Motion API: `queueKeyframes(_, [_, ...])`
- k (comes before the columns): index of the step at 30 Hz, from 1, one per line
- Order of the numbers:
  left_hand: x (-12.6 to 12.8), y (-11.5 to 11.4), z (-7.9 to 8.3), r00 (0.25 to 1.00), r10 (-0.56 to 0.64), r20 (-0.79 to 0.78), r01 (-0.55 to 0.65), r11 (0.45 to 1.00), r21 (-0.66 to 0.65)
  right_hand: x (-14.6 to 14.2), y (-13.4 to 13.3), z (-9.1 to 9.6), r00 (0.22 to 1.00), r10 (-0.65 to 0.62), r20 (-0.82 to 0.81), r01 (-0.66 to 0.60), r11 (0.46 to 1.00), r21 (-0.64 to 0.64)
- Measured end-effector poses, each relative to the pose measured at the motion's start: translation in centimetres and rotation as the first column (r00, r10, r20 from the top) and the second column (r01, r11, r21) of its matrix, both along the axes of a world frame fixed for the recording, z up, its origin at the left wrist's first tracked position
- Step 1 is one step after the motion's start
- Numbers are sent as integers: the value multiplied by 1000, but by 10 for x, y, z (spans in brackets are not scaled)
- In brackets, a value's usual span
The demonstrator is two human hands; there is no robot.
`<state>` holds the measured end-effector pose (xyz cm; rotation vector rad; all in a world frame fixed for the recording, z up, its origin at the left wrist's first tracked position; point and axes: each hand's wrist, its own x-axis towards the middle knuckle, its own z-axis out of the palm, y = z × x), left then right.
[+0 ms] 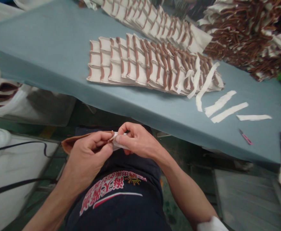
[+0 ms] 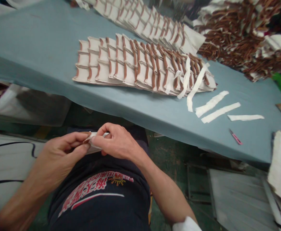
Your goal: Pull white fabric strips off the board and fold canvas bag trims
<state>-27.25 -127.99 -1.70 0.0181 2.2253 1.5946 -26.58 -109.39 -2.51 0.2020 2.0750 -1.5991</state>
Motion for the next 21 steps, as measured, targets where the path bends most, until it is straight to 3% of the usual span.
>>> queueKeyframes(3, [0, 3, 0, 998, -39, -39, 39, 999, 3, -1, 0, -7, 1000, 14, 3, -14, 1000, -17])
queueKeyframes(5, [1, 4, -2, 993, -50, -107, 43, 997, -69, -2, -2, -13, 1000, 7, 1, -7, 999, -43])
queueKeyframes(8, [4, 4, -7, 971, -65, -229, 14, 976, -219, -5, -4, -21, 999, 30, 44, -23, 987, -157])
queueKeyframes(10, [4, 1, -9, 967, -94, -237, 34, 969, -244, -6, -4, -24, 989, 99, 107, -69, 965, -252])
queueKeyframes(15, [-6, -8, -5, 988, -147, -56, 143, 988, -66, -2, 2, -24, 976, 178, 123, -131, 939, -317])
queueKeyframes(21, [-16, -15, 6, 993, -101, 65, 93, 989, 114, 15, 20, -5, 995, 102, -10, -102, 980, -173])
